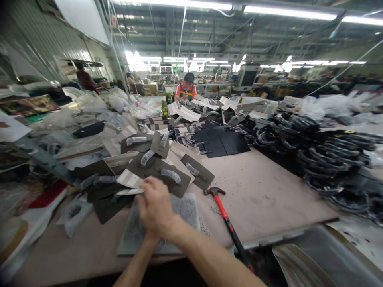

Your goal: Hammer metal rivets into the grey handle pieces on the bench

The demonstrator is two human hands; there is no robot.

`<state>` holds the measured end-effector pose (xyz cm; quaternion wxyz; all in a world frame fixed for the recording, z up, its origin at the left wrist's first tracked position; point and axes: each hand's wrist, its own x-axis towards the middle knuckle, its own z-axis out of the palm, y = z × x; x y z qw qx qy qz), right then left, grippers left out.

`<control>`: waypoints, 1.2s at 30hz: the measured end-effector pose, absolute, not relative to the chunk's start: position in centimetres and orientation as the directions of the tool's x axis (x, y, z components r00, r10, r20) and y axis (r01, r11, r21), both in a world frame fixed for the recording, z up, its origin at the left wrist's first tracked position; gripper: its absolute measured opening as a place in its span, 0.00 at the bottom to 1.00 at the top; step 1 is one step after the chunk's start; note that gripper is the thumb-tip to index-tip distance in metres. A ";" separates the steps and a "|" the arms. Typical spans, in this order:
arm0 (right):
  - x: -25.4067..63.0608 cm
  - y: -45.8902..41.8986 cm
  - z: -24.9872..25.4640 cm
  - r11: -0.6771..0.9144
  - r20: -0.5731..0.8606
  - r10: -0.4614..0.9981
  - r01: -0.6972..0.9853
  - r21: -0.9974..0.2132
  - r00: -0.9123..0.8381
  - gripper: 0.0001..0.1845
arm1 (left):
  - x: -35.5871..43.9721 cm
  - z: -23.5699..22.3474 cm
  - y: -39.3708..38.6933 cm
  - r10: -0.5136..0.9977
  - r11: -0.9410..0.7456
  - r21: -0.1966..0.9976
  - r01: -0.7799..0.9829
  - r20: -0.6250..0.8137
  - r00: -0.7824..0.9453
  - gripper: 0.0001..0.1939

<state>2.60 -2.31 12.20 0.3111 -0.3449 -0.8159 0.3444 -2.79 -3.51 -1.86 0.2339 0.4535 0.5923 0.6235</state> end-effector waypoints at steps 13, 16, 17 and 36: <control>8.7 8.4 10.8 0.530 0.146 0.841 0.743 -0.408 -0.520 0.25 | -2.9 -1.8 -3.3 0.875 0.030 0.983 0.182 0.062 -0.480 0.13; 11.7 4.1 10.8 0.451 0.131 0.891 0.814 -0.366 -0.435 0.23 | -3.0 -1.7 -3.5 0.859 0.021 0.991 0.135 0.051 -0.509 0.13; 12.7 2.4 10.2 0.405 0.106 0.912 0.832 -0.378 -0.396 0.22 | -3.1 -1.7 -3.6 0.848 0.017 0.993 0.119 0.049 -0.528 0.12; 15.9 -5.9 3.6 0.050 -0.124 0.958 0.577 -0.815 -0.258 0.21 | 0.3 -2.1 1.7 0.976 -0.027 0.998 0.062 0.039 -0.214 0.14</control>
